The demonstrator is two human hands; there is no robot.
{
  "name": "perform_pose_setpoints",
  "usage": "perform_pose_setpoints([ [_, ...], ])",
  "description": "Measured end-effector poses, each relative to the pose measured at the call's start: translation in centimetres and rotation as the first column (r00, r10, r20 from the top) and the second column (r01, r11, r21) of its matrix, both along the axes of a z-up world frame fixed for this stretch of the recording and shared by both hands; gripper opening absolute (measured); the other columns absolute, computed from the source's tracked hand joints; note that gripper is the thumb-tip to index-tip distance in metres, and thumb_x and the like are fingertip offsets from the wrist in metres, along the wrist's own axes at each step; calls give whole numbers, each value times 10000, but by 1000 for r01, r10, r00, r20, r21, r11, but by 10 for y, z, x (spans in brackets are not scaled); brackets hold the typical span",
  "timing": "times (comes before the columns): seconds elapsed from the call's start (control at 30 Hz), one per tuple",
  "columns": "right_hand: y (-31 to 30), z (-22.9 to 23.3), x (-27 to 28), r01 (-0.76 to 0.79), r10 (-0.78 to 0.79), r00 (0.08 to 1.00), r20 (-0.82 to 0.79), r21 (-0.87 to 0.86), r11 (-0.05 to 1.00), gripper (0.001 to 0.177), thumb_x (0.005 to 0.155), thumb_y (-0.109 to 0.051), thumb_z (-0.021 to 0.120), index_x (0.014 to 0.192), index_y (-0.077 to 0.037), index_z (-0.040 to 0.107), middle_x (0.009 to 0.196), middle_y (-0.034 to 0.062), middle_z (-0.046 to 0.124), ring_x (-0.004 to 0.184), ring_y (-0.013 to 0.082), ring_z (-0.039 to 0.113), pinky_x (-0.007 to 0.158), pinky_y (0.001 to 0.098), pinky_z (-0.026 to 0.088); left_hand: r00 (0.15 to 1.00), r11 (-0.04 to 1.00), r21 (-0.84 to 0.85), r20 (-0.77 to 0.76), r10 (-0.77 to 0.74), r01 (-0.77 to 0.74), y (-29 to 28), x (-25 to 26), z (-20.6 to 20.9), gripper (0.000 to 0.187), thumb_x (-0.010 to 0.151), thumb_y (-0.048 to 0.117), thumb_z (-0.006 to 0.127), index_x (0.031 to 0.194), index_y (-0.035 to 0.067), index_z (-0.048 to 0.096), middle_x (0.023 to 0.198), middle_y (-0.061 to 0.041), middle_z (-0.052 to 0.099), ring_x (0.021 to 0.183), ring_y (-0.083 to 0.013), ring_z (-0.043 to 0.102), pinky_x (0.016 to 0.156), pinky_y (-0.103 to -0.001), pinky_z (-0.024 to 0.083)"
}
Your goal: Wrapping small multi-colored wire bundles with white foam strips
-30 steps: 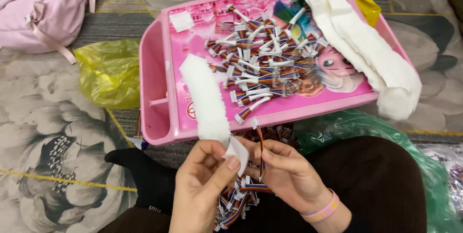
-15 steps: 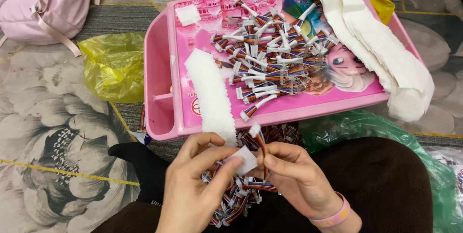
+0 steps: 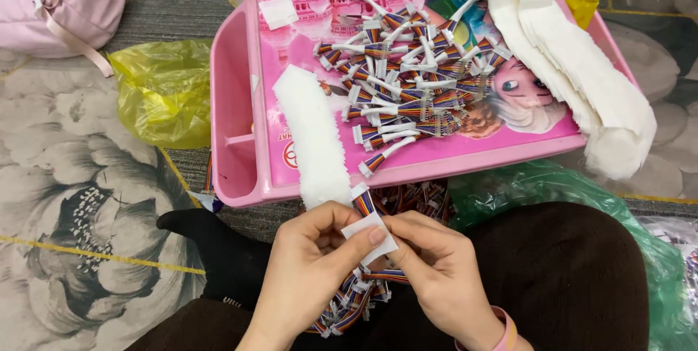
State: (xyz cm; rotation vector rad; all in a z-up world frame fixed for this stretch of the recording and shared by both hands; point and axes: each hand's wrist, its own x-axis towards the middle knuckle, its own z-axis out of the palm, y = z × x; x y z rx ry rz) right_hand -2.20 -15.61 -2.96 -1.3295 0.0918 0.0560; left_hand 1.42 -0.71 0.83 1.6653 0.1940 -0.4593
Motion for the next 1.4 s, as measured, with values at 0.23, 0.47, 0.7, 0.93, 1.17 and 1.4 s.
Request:
perform_pose_setpoints([
  [0.23,-1,7,0,-84,82,995,58,32,996,236,834,41,525,1014,121,656,941,144,635,746,193,671,681,264,583,998,997,70,61,15,-19,0,1,2,72,716,37,757,727,-16,710,550,-53,642,485,-86,521,460,-193,418],
  [0.47,-4,-17,-3,12,63,971,-232,311,950,169,806,45,613,969,87,624,761,195,677,635,241,672,607,325,571,992,988,144,116,47,-64,-1,-1,8,94,675,62,763,734,5,718,600,-28,696,446,-61,520,405,-185,430],
  [0.7,-8,-19,2,-48,81,995,-59,424,904,44,779,91,622,818,77,635,862,180,599,632,221,584,582,314,516,985,990,10,105,137,-139,6,7,-16,134,762,89,734,705,-17,676,504,-22,514,430,-87,409,395,-208,317],
  [0.93,-7,8,0,-38,165,931,326,-362,931,106,673,31,702,756,-33,717,863,52,635,713,137,602,627,215,493,897,898,-324,-226,-380,298,47,6,-5,341,660,62,747,975,-61,704,742,-95,687,594,-121,574,527,-212,449],
  [1.17,-6,15,0,-56,266,885,382,-481,875,92,682,34,685,745,-33,692,842,43,637,640,112,573,542,198,464,896,896,-109,-66,-439,431,40,8,19,117,770,29,701,807,-48,780,567,-9,612,495,-53,434,440,-189,346],
  [1.4,-21,-2,10,-428,437,896,-75,111,897,205,735,69,681,935,39,645,940,117,658,772,170,641,709,273,541,596,754,472,467,-653,457,37,-3,27,81,759,126,647,816,85,687,605,-11,671,436,-176,607,418,-268,470],
])
